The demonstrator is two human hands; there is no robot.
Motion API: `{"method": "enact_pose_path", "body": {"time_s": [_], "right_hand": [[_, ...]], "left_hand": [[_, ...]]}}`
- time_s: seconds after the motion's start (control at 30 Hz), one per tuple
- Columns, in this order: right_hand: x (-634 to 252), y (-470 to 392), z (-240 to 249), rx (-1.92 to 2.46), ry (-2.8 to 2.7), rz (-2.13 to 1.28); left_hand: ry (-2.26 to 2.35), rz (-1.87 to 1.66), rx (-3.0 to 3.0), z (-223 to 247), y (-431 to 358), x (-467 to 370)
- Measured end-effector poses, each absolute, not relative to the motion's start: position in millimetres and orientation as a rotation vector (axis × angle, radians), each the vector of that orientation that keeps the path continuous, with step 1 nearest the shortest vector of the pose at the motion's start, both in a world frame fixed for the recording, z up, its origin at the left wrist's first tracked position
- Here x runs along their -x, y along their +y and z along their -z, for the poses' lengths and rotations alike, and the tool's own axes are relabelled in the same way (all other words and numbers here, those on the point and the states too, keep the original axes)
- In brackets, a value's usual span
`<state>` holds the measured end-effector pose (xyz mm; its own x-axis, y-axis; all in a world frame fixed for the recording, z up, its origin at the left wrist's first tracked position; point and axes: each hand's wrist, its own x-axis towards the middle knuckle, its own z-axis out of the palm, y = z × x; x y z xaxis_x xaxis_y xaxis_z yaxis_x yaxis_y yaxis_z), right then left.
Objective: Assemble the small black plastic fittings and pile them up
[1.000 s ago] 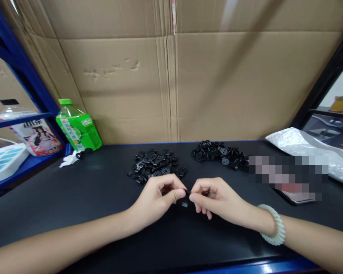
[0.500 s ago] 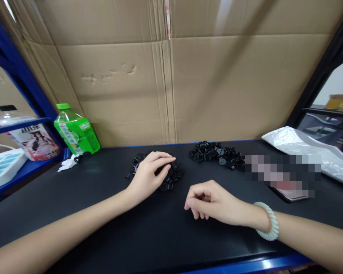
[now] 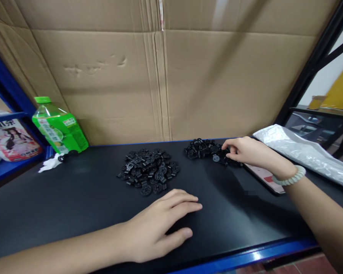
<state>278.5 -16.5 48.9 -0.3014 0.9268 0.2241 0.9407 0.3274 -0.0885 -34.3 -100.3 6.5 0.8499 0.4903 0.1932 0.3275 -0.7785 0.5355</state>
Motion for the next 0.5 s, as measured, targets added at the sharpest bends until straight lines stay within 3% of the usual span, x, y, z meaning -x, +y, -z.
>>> {"method": "enact_pose_path", "body": {"time_s": [0.4,0.5], "right_hand": [[-266.1,-26.9,-50.6,1.603,-2.317,-0.004],[-247.5,-37.9,-50.7,1.353,-2.223,-0.237]], "left_hand": [[0.805,-0.600,-2.468,6.4,-81.8,39.3],[0.815,-0.690,-2.399,5.6,-85.4,36.3]]}}
